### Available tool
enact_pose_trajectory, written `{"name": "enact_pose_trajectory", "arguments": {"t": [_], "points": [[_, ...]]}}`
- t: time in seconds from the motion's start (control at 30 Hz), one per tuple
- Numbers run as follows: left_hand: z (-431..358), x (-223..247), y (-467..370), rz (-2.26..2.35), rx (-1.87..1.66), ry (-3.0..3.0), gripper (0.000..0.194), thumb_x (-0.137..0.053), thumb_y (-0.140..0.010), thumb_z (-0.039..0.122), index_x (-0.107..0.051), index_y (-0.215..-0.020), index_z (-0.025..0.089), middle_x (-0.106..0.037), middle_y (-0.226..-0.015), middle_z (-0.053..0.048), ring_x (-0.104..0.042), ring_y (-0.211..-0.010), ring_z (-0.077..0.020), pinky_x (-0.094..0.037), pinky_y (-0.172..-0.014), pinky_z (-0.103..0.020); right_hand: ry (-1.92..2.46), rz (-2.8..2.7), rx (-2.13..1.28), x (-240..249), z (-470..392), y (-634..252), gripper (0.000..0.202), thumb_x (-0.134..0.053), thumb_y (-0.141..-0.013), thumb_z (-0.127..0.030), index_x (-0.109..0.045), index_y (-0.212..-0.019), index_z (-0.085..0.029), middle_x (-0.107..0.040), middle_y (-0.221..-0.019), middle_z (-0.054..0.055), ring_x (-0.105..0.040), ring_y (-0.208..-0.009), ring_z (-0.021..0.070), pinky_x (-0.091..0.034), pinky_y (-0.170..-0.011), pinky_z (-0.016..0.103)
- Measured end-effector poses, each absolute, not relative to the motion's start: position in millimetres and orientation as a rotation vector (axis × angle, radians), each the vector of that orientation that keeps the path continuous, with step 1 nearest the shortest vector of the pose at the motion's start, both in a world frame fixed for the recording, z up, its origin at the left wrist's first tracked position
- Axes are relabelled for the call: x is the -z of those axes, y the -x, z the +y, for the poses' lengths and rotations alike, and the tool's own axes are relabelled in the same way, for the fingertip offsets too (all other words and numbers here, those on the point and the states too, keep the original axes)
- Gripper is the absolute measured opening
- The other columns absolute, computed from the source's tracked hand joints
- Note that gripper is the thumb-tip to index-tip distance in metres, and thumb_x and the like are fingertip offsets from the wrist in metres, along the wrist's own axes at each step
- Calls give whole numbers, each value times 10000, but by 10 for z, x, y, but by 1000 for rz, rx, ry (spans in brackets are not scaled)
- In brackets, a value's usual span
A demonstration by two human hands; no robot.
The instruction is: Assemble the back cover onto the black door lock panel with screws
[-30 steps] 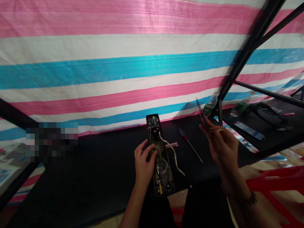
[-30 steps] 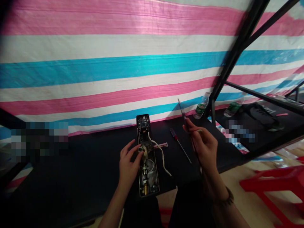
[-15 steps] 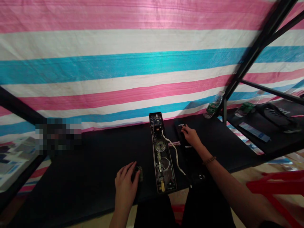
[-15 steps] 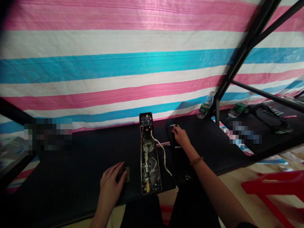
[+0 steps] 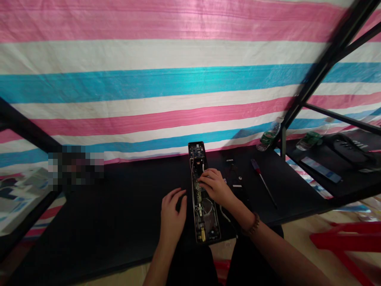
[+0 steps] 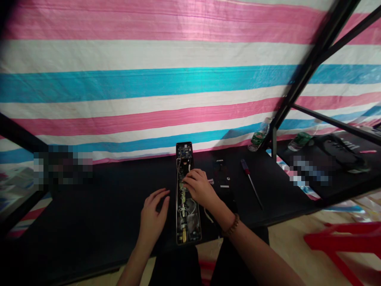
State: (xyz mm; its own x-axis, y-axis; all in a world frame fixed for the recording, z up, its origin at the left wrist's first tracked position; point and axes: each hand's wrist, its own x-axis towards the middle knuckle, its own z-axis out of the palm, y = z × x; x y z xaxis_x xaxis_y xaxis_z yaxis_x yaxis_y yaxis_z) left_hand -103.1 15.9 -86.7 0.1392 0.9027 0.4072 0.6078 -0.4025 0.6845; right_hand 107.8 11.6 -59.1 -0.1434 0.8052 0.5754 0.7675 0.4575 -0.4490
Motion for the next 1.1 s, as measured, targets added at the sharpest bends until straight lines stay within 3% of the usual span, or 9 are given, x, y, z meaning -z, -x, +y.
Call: {"name": "enact_pose_trajectory", "arguments": {"t": [0.2, 0.3, 0.4, 0.47, 0.6, 0.7, 0.8, 0.97, 1.1], "points": [[867, 346, 504, 1269, -1175, -2241, 280, -555, -946, 241, -727, -1165, 218, -690, -1217, -94, -625, -1149, -257, -506, -1063, -450, 1516, -1462, -33, 579, 12, -1750, 197, -582, -979, -266, -720, -1105, -204, -702, -1075, 101, -675, -996, 223, -548, -893, 359], [1191, 295, 284, 1263, -1054, -2421, 309, -599, -908, 195, -726, -1189, 192, -674, -1288, -123, -581, -1224, -298, -459, -1117, -504, 1871, -1385, 57, 738, -71, -2242, 173, -584, -925, -189, -733, -1005, -153, -714, -991, 127, -688, -929, 250, -547, -886, 386], [1378, 330, 172, 1237, -987, -2468, 274, -623, -883, 175, -750, -1125, 167, -680, -1273, -148, -586, -1223, -322, -444, -1126, -540, 1980, -1388, 59, 916, -143, -2556, 155, -590, -828, -82, -732, -827, -142, -699, -833, 123, -684, -813, 269, -552, -840, 420], [1440, 343, 172, 1226, -968, -2475, 278, -565, -909, 150, -747, -1119, 168, -678, -1264, -141, -603, -1211, -299, -458, -1123, -513, 1998, -1411, 60, 962, -136, -2602, 156, -593, -808, -69, -731, -823, -142, -696, -842, 126, -682, -826, 275, -549, -850, 427], [1464, 286, 262, 1239, -914, -2477, 310, -512, -923, 115, -716, -1152, 158, -617, -1312, -132, -656, -1146, -233, -499, -1097, -398, 1917, -1496, 71, 777, 123, -2306, 207, -590, -902, -175, -713, -1066, -147, -685, -1092, 151, -651, -1042, 276, -502, -985, 428], [1440, 203, 303, 1309, -840, -2486, 318, -551, -893, 110, -693, -1176, 143, -529, -1392, -169, -683, -1088, -235, -524, -1057, -379, 1666, -1736, -33, 493, 467, -1865, 234, -579, -957, -240, -677, -1159, -175, -667, -1147, 121, -634, -1088, 242, -496, -1008, 380], [1432, 122, 298, 1385, -698, -2512, 315, -537, -890, 97, -692, -1162, 136, -586, -1287, -179, -711, -994, -238, -564, -959, -365, 1753, -1923, -71, 251, 777, -1470, 327, -622, -943, -247, -635, -1257, -155, -618, -1235, 143, -590, -1170, 261, -472, -1040, 381], [1398, 6, 222, 1491, -415, -2566, 215, -523, -925, 117, -731, -978, 122, -693, -964, -157, -729, -891, -254, -576, -840, -349, 1970, -2022, -177, 102, 1019, -1214, 200, -557, -945, -132, -689, -1089, -87, -626, -1109, 194, -677, -922, 243, -531, -873, 349], [1321, -36, 127, 1554, -320, -2596, 248, -489, -934, 65, -733, -955, 106, -705, -975, -179, -727, -963, -270, -567, -852, -352, 2001, -2072, -179, 79, 1094, -1169, 169, -568, -914, -79, -695, -1026, -83, -636, -1028, 205, -689, -843, 253, -535, -798, 347]]}}
